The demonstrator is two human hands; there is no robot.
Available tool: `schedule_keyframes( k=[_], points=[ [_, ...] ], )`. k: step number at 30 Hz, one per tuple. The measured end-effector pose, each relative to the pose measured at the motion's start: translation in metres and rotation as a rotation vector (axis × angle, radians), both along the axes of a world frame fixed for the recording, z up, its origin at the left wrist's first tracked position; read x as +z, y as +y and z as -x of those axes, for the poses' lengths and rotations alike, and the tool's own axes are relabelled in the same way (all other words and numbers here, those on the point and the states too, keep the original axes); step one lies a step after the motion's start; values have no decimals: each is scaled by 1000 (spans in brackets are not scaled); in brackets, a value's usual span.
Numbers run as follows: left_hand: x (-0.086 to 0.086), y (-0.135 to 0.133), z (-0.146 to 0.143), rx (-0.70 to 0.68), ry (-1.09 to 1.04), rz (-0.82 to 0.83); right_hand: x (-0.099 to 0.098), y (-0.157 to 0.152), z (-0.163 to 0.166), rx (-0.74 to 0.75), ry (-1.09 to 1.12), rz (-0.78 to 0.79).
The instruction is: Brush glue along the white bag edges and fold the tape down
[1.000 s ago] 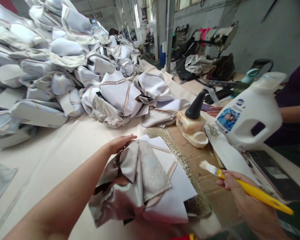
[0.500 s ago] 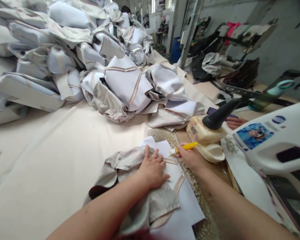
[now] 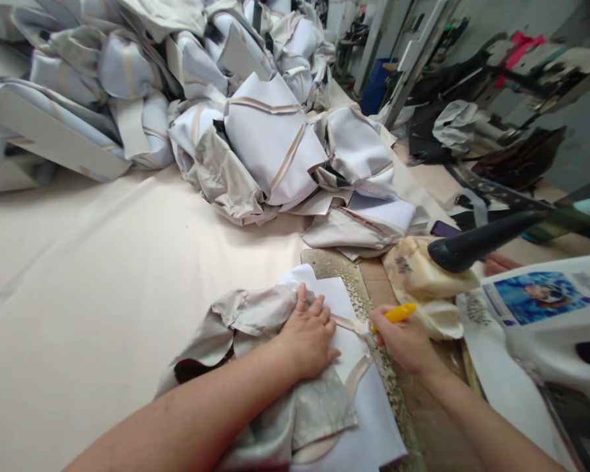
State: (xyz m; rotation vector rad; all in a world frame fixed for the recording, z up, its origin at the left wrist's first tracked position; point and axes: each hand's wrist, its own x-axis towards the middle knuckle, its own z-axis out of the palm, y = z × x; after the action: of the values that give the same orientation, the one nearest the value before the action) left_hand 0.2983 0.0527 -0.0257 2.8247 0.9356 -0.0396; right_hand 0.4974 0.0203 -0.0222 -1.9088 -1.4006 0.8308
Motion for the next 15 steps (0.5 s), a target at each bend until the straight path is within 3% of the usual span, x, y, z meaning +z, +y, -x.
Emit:
schedule_keyframes(
  k=[2,7,9,11,15],
  points=[
    [-1,-1,0,3,-9,-8,3,7,2,-15,11,-20],
    [3,-2,0,6,1,-18,3,72,22,-48,59,-201],
    [4,-1,0,10,3,-17,0,82,24,-54,54,-209],
    [5,-1,0,9,1,-11,-4,71,20,-41,61,-183],
    [4,-1,-1,2,-2,2,-5,15,4,13,82,-8]
  ],
)
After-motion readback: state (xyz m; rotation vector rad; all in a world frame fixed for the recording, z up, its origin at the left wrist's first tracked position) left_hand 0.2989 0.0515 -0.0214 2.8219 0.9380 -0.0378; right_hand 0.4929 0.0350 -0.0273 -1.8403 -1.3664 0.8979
